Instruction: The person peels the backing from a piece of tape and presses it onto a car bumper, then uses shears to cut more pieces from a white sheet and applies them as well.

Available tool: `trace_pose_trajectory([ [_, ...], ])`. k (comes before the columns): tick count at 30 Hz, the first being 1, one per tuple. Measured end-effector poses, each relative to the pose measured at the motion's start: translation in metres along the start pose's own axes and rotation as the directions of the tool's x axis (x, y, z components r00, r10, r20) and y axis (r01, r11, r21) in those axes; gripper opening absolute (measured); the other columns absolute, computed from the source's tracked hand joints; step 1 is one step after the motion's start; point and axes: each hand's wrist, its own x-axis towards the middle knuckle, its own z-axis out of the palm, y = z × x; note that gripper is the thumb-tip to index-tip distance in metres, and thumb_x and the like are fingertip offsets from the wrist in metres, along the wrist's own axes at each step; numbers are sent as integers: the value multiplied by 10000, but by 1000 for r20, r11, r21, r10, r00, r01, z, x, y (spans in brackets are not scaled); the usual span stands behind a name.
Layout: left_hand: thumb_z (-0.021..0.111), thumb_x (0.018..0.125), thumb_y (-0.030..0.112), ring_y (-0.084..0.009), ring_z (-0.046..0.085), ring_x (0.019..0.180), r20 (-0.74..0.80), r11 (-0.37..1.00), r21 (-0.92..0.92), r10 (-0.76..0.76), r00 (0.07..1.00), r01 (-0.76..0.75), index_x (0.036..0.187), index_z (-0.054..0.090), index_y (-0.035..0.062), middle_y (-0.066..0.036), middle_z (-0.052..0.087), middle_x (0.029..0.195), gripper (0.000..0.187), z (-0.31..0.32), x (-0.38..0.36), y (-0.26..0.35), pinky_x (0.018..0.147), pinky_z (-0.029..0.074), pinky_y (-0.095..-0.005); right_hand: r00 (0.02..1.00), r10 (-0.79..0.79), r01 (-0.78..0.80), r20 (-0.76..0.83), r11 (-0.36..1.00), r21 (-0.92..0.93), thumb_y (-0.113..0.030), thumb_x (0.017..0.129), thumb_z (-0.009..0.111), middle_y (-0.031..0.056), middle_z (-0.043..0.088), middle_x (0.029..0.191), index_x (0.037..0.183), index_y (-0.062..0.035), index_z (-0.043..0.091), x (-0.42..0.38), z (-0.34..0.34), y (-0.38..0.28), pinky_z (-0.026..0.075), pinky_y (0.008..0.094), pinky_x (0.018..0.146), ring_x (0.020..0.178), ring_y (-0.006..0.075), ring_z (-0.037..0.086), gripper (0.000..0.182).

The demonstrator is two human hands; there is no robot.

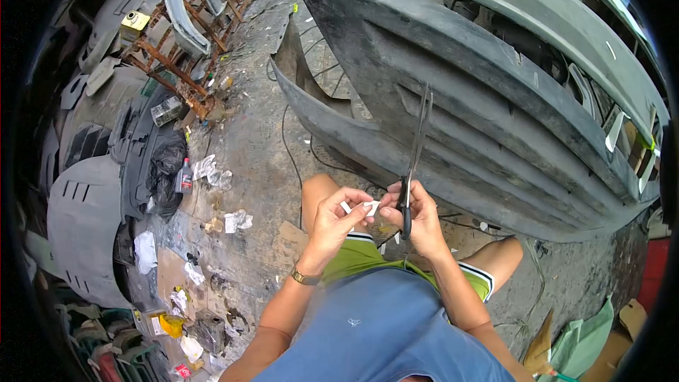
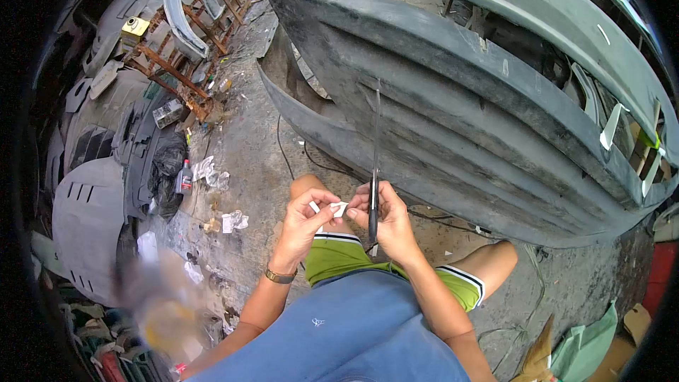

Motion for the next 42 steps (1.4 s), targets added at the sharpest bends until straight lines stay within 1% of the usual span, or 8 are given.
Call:
trace_pose_trajectory([
  [8,672,862,-42,-97,612,862,-64,923,297,276,959,-246,1188,589,7,-15,616,939,340,6,0,-12,770,481,-217,994,94,-100,-49,986,-136,-86,807,759,-1,593,886,1111,-27,520,1,11,-5,472,227,724,798,72,565,391],
  [13,694,866,31,-95,605,800,-142,979,-204,-50,989,21,1134,625,28,-1,626,869,277,12,-1,1,732,473,-238,994,110,-110,-9,986,-124,-27,809,745,-6,609,915,1105,-48,539,0,2,4,467,224,752,834,64,569,361],
  [16,702,879,105,-92,602,781,-49,963,-215,-176,983,161,1000,660,40,-2,640,830,144,-2,-1,-15,718,471,-247,996,90,-86,23,986,-143,-42,814,730,-6,602,896,1081,-45,538,3,1,6,462,231,748,831,69,562,329],
  [23,694,895,125,-82,596,765,-67,963,-247,-128,990,107,927,652,47,-15,655,856,95,2,5,-26,689,463,-243,993,112,-109,22,986,-126,-42,819,717,-11,597,880,1062,-48,540,3,2,4,457,232,735,813,66,556,302],
  [29,674,904,90,-71,600,774,-141,1000,-23,6,990,-9,987,618,32,-22,650,882,115,4,2,-23,716,485,-225,993,113,-117,-43,989,-85,-40,819,735,46,645,952,1109,-32,547,3,-3,4,508,241,737,828,95,608,346],
  [32,662,907,75,-77,611,783,-145,999,-43,18,989,-24,988,614,42,-23,654,883,99,1,2,-20,723,496,-222,991,132,-134,27,986,103,-1,828,687,60,638,993,1096,-36,529,-1,-4,1,518,277,819,872,112,619,313],
  [37,659,907,69,-81,616,776,-101,942,-309,-167,981,128,940,598,63,-21,657,879,69,2,1,-10,714,495,-223,996,23,-28,89,998,53,8,824,697,82,635,1029,1108,-27,520,-1,-6,5,511,302,886,949,145,619,337],
  [42,659,902,42,-83,619,784,-97,960,-269,-102,990,72,933,607,60,-17,658,882,63,3,-2,-17,717,493,-223,997,-42,46,59,997,-65,-27,809,751,69,627,1009,1113,-25,523,1,0,12,505,302,888,959,143,606,380],
])
